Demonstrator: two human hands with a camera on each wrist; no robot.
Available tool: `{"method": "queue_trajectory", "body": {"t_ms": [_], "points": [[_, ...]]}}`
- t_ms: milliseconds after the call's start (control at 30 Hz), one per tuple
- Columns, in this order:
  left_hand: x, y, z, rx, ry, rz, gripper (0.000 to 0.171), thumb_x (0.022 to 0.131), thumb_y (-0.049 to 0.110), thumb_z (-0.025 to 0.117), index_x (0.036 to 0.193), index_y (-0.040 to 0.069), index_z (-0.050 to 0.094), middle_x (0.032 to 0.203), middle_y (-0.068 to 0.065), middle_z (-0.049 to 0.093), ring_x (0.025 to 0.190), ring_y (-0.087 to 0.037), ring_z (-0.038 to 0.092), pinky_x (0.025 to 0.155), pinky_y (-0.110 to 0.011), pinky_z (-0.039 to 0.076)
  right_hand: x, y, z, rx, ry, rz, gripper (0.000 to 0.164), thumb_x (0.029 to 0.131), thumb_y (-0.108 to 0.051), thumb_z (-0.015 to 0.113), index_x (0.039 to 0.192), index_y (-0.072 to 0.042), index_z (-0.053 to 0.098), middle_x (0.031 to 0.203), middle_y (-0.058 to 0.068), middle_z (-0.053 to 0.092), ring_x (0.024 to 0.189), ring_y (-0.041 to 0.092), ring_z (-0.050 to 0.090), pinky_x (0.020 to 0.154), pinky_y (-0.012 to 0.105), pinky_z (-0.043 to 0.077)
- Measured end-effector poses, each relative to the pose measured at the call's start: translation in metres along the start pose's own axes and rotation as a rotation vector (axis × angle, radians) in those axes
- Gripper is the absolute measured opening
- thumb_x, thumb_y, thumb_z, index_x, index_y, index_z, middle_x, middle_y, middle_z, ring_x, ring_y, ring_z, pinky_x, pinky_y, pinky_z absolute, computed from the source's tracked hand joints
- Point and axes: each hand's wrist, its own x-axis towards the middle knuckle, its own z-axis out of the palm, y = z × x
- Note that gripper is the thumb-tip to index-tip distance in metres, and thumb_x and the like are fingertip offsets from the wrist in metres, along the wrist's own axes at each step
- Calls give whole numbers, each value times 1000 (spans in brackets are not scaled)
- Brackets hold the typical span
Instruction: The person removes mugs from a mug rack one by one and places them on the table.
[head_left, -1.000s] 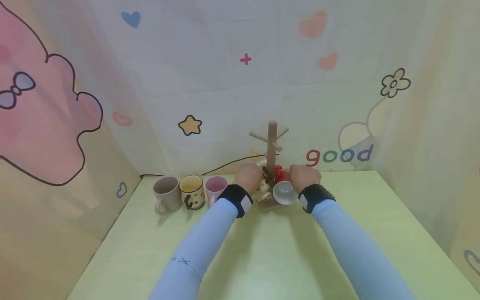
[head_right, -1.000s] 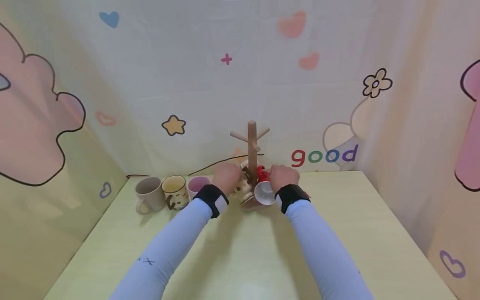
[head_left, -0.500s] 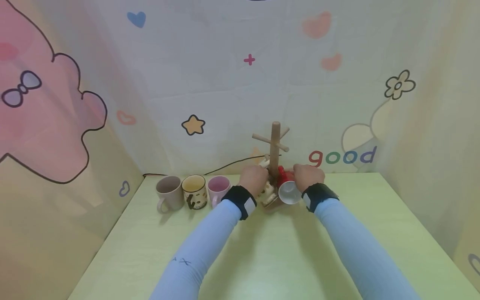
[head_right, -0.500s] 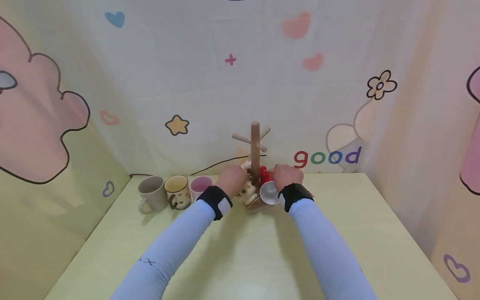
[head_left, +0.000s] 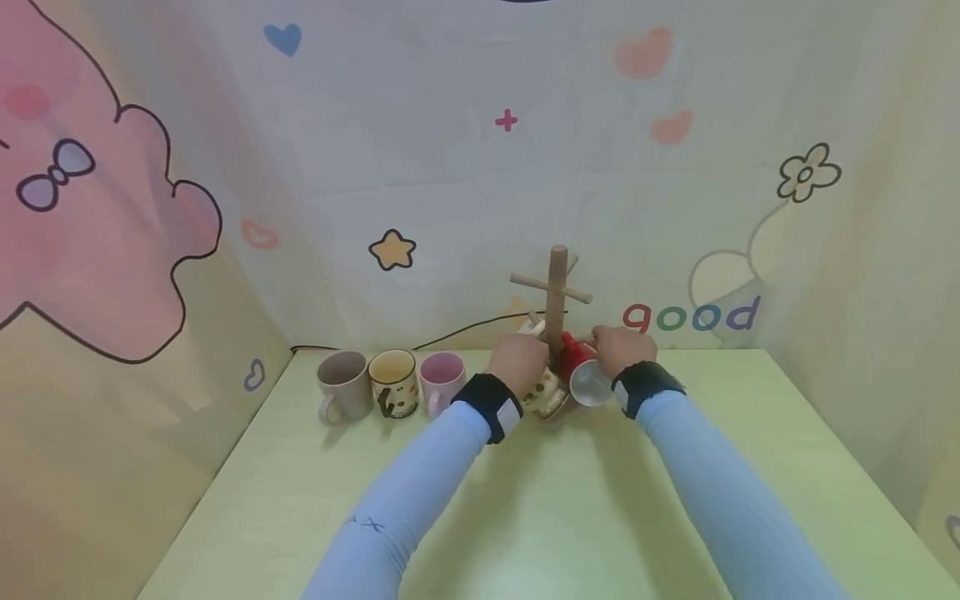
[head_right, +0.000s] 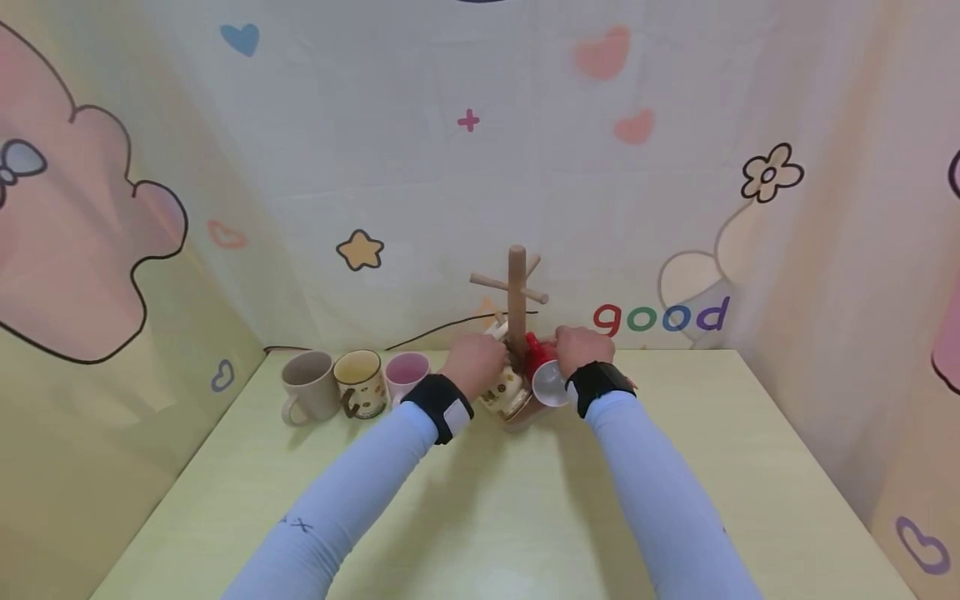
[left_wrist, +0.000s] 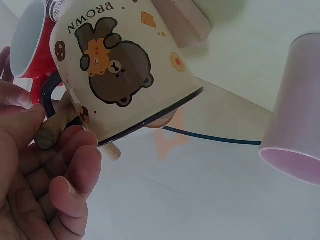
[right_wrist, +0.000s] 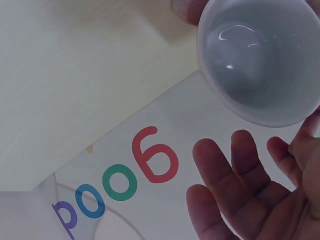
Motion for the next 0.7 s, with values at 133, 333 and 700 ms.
{"method": "queue_trajectory", "body": {"t_ms": [133, 333, 700], "points": [[0, 2, -2, 8, 1, 9, 13, 97, 21, 67, 105, 18, 76, 90, 2, 73, 73, -11, 64, 71, -28, 57, 2, 1, -1, -1, 0, -1, 16, 97, -17, 64, 107, -4, 66, 80, 15, 70, 69, 31, 64, 69, 51, 56], [0, 5, -2, 16, -4, 16, 14, 96, 23, 67, 107, 19, 76, 92, 3, 73, 73, -11, 64, 72, -28, 57, 6, 5, 2, 5, -18, -7, 22, 94, -18, 70, 110, -4, 66, 81, 14, 70, 70, 31, 64, 71, 51, 57], [-3, 4, -5, 19, -10, 22, 21, 96, 29, 66, 110, 18, 75, 93, 1, 73, 73, -12, 65, 75, -28, 57, 8, 6, 3, 29, -25, -27, 35, 89, -14, 76, 120, -3, 64, 95, 19, 71, 76, 34, 64, 81, 55, 55]]}}
